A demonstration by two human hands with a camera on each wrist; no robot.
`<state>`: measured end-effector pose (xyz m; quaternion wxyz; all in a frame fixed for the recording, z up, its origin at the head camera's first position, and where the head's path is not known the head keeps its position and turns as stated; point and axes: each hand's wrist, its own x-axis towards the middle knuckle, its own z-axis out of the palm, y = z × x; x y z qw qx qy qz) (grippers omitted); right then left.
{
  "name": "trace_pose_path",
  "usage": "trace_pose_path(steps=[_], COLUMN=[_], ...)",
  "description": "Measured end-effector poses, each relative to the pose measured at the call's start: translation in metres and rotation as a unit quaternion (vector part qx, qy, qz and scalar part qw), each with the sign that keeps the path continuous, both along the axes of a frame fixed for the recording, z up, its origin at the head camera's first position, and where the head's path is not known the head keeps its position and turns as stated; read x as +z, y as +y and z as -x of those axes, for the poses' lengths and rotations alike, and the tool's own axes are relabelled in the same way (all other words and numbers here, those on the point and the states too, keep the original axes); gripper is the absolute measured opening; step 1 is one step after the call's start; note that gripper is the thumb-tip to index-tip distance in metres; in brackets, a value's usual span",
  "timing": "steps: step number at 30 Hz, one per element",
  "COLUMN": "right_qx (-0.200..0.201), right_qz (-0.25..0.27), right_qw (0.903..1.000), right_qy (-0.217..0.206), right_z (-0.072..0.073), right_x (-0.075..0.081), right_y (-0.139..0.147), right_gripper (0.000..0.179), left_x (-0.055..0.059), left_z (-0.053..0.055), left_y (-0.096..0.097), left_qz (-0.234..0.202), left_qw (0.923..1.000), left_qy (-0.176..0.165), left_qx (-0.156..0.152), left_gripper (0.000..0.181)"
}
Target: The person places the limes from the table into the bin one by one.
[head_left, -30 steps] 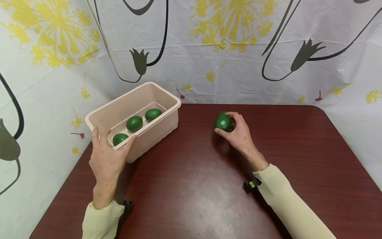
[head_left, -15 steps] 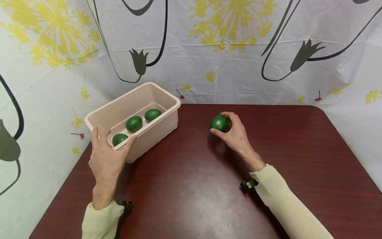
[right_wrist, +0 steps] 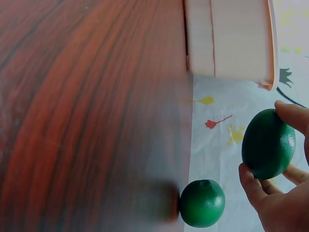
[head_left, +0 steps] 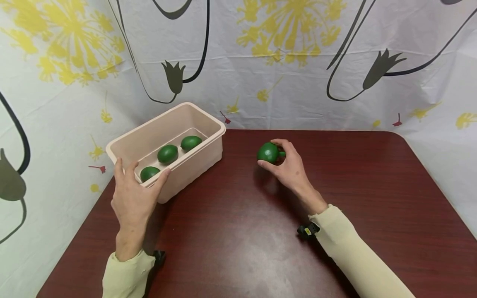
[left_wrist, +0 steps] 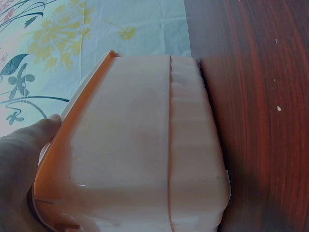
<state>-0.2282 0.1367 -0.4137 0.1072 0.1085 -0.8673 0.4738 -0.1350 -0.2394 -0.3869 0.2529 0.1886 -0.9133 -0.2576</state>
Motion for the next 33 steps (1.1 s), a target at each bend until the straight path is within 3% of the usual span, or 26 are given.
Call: trace_pose_path(steps=[17,33], right_qx=[0.019,0.025], right_qz=[0.037,0.041], right_qw=[0.9991,0.9987], right_qy=[0.008,0.014], right_z=[-0.003,-0.006], right_x=[0.003,0.004], right_y=[-0.013,-0.021], right_gripper=[0.071,0.071], left_x=[0.0,0.0], left_z=[-0.001,0.0], left_y=[0.0,0.0], left_qz=[0.0,0.004], left_qw=[1.0,1.0], left_qy=[-0.001,0.0], left_qx=[0.0,-0.001], left_gripper=[0.092,0.091])
